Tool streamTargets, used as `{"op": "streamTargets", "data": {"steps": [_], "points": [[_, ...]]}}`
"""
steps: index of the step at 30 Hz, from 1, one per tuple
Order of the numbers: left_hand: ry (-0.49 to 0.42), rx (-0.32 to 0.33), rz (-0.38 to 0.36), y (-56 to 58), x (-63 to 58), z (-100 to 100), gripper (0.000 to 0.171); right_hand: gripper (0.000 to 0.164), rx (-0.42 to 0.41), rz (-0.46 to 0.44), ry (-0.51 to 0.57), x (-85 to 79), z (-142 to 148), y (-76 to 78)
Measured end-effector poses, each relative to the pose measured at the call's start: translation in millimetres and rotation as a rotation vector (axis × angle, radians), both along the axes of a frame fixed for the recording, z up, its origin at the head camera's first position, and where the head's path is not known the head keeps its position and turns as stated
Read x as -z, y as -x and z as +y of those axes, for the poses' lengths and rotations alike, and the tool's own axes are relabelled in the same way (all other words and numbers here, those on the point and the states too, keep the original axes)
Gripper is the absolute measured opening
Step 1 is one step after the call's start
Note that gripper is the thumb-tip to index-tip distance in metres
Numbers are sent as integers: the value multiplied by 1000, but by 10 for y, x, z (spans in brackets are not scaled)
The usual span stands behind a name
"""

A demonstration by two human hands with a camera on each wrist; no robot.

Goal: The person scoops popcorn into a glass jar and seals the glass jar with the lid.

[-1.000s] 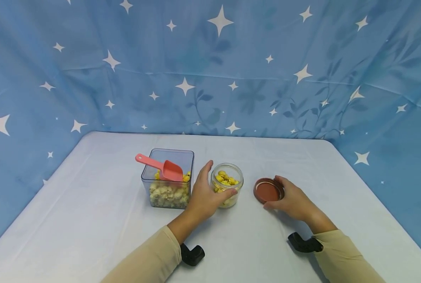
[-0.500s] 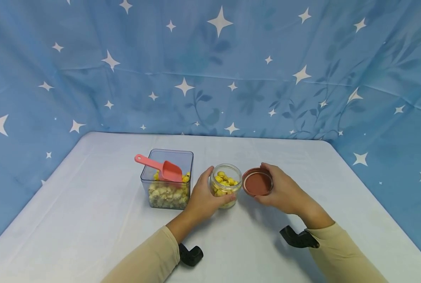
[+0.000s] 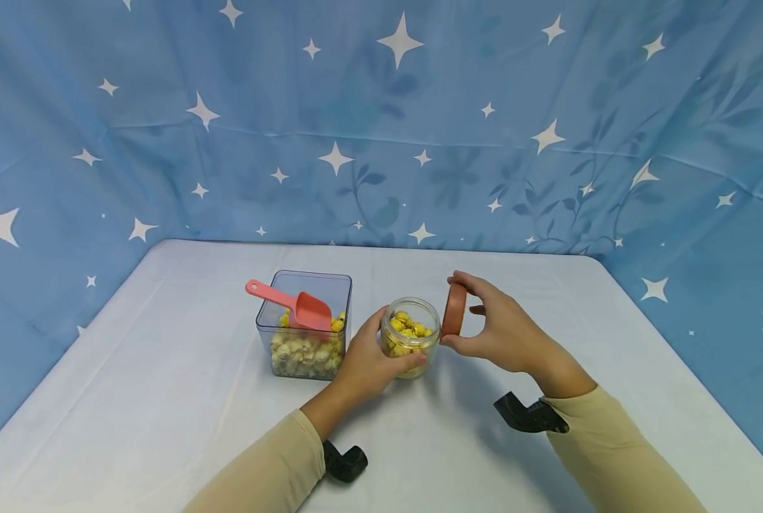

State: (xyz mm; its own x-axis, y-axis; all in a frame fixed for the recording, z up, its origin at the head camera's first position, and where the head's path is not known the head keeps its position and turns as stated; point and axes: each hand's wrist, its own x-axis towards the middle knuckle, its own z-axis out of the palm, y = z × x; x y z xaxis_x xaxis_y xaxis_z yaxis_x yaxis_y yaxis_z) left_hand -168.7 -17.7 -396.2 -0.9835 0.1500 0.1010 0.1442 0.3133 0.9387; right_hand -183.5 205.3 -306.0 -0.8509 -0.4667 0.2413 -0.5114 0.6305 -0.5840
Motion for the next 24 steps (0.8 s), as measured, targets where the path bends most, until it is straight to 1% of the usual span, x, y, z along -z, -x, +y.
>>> {"op": "streamTargets", "data": {"steps": [4, 10, 16, 19, 24], "points": [[-4, 16, 23, 3, 11, -6, 95, 87, -57, 5, 10, -32, -130, 38], [-9, 42, 70, 9, 30, -7, 83, 83, -136, 10, 29, -38, -303, 114], [-19, 53, 82, 4, 51, -16, 79, 81, -154, -3, -1, -20, -429, 157], [-11, 52, 90, -6, 61, -19, 83, 82, -156, -34, -27, -5, -472, 168], [-1, 46, 113, -30, 65, -26, 84, 83, -161, -74, -50, 9, -515, 173]]}}
